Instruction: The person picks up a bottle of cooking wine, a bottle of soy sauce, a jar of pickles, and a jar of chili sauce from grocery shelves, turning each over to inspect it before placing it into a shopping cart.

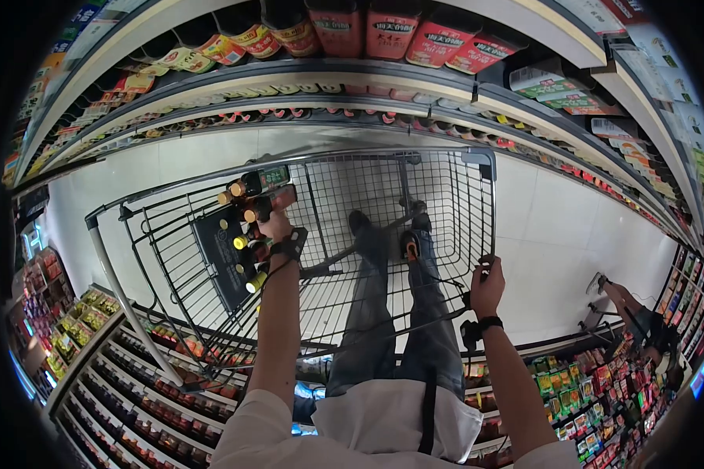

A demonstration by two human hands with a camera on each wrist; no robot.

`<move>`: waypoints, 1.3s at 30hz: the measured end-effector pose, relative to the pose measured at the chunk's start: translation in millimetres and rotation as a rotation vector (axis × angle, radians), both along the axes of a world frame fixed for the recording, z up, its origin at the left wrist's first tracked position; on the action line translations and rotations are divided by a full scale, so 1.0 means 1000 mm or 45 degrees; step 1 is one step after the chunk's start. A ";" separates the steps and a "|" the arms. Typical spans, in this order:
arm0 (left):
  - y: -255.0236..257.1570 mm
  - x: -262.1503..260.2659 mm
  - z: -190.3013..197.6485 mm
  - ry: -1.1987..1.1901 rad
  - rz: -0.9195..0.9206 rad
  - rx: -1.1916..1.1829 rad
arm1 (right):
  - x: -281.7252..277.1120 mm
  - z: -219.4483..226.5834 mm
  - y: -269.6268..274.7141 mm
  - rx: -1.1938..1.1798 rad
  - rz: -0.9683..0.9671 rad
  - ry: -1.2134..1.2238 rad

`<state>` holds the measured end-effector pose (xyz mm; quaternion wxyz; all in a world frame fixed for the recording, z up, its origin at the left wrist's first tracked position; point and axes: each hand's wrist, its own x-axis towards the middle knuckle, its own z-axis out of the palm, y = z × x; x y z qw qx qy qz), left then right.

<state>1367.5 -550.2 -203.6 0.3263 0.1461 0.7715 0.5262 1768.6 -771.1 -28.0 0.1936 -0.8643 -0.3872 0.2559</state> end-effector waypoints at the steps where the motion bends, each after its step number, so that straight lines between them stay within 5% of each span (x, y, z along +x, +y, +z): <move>1: 0.001 -0.002 0.001 -0.015 -0.018 -0.051 | -0.001 0.000 0.000 -0.001 -0.023 0.012; 3: -0.005 -0.028 -0.021 -0.041 -0.126 -0.332 | -0.001 -0.001 0.001 -0.003 -0.025 0.013; 6: -0.011 -0.038 -0.092 -0.090 0.039 -0.159 | 0.000 -0.001 -0.001 -0.003 -0.019 0.004; 9: -0.017 -0.084 -0.122 0.405 -0.781 -0.627 | 0.002 -0.004 -0.003 -0.022 0.004 0.003; 11: -0.019 -0.110 -0.144 0.505 -1.056 -0.650 | 0.002 -0.005 -0.004 -0.015 -0.010 0.021; 13: -0.028 -0.143 -0.196 0.571 -1.133 -0.318 | 0.001 -0.001 -0.002 -0.021 -0.015 0.016; 17: -0.022 -0.129 -0.152 0.100 -0.834 -0.232 | 0.004 -0.004 -0.006 -0.017 -0.023 0.024; 18: -0.009 -0.120 -0.106 0.068 -0.893 -0.478 | 0.004 -0.003 -0.006 -0.042 -0.045 0.022; 20: -0.039 -0.119 -0.153 1.081 -1.247 -0.750 | 0.005 0.000 -0.004 -0.120 -0.053 0.010; 21: -0.046 -0.108 -0.137 0.698 -1.025 -0.514 | 0.006 -0.003 -0.007 -0.070 -0.053 0.024; 23: -0.040 -0.009 -0.011 -0.449 -0.034 -0.132 | 0.009 -0.008 -0.011 -0.013 -0.056 0.053; 24: -0.050 -0.006 -0.012 -0.572 -0.162 -0.195 | 0.010 -0.010 -0.013 -0.015 -0.063 0.053; 26: -0.076 0.078 0.074 -0.553 -0.811 -0.042 | 0.010 -0.007 -0.012 -0.016 -0.056 0.019; 28: -0.104 0.118 0.092 -0.533 -1.209 -0.222 | 0.012 -0.009 -0.015 0.010 -0.049 0.029; 29: -0.129 0.138 0.084 -0.547 -1.317 -0.074 | 0.013 -0.012 -0.017 0.040 -0.026 -0.015; 30: -0.144 0.156 0.094 -0.341 -1.603 -0.286 | 0.013 -0.014 -0.018 0.073 -0.002 -0.055; 31: -0.161 0.180 0.114 -0.179 -1.702 -0.391 | 0.013 -0.010 -0.017 0.080 0.009 -0.021; 34: -0.211 0.231 0.150 0.555 -1.750 0.108 | 0.013 -0.007 -0.017 0.055 0.013 -0.008; 37: -0.210 0.249 0.172 0.728 -1.854 -0.035 | 0.016 -0.009 -0.020 0.082 0.034 -0.013; 39: -0.211 0.251 0.167 0.622 -1.687 -0.202 | 0.014 -0.008 -0.024 0.129 0.057 -0.025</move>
